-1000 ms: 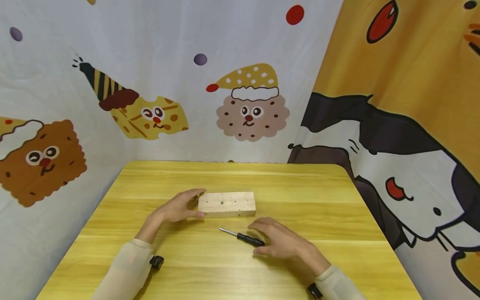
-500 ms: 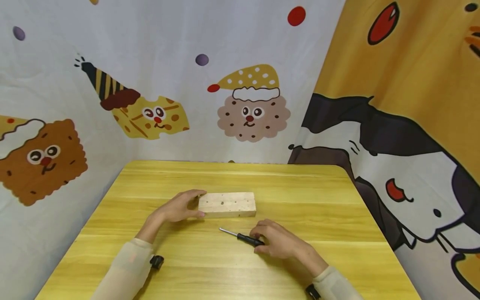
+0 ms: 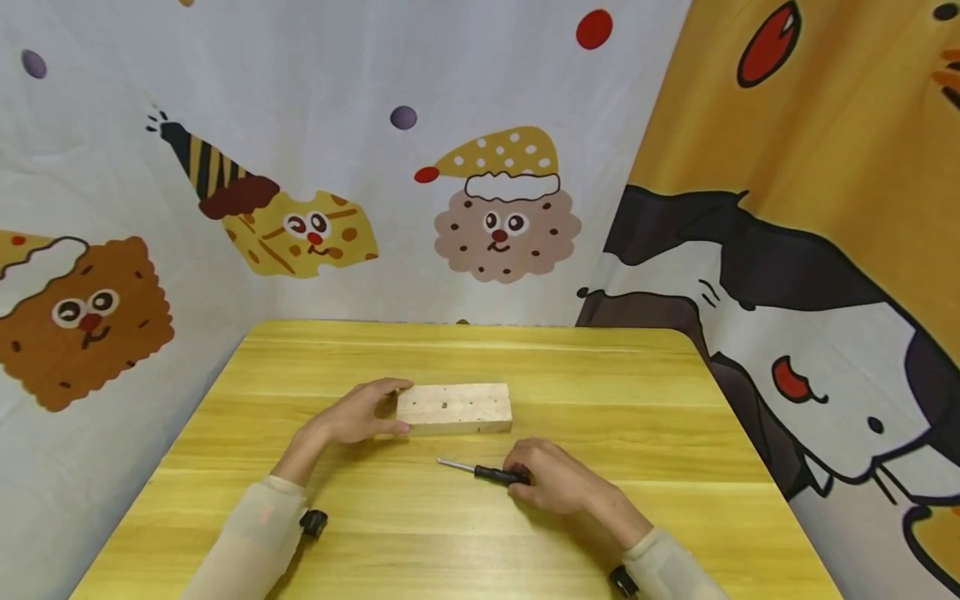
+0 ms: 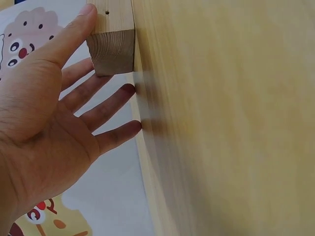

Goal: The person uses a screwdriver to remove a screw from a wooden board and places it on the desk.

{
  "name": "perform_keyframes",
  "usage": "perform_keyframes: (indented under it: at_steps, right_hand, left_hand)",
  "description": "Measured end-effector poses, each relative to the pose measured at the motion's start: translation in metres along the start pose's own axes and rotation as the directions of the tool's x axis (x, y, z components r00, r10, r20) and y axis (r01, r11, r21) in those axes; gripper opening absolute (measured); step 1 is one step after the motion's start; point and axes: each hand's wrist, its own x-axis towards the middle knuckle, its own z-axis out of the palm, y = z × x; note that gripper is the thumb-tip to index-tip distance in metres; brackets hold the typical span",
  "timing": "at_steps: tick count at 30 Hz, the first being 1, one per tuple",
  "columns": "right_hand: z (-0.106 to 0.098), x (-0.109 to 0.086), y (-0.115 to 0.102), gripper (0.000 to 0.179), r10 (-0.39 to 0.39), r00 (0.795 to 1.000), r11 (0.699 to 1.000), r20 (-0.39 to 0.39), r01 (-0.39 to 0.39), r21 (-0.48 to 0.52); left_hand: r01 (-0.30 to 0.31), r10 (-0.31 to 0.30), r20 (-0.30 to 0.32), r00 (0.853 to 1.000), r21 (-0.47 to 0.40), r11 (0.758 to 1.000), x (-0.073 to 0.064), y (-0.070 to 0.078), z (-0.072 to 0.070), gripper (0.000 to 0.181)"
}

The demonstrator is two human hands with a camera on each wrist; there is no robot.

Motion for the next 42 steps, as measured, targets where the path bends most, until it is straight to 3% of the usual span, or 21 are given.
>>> perform_keyframes:
  at_steps: [10,14,19,26,31,42]
  right_hand:
    - [-0.005,0.000,0.000,0.016,-0.005,0.996,0.992,-0.091,0.016,0.122]
    - [-0.008,0.001,-0.002,0.018,0.015,0.987,0.988,-0.162,0.010,0.155]
    - [-0.010,0.004,-0.004,0.021,0.024,0.959,0.976,-0.284,0.038,0.213]
    - [-0.017,0.012,-0.007,0.022,0.011,0.915,0.928,-0.404,0.141,0.344]
    - [-0.027,0.019,-0.009,0.019,-0.018,0.888,0.917,-0.460,0.198,0.346]
    - [-0.052,0.041,-0.018,0.018,-0.023,0.841,0.913,-0.540,0.238,0.330]
  left_hand:
    - [0.006,-0.006,0.003,1.000,0.003,1.000,-0.001,0.003,-0.001,0.084]
    - [0.006,-0.006,0.003,1.000,0.007,1.000,-0.001,0.002,-0.001,0.083]
    - [0.009,-0.009,0.000,1.000,0.009,1.000,-0.002,0.002,0.000,0.083]
    - [-0.003,0.003,-0.008,1.000,0.005,1.000,-0.003,0.002,0.000,0.082]
    - [-0.004,0.004,-0.008,1.000,0.006,1.000,-0.002,0.001,0.000,0.083]
    - [-0.010,0.010,-0.017,1.000,0.002,1.000,-0.003,0.001,0.000,0.082]
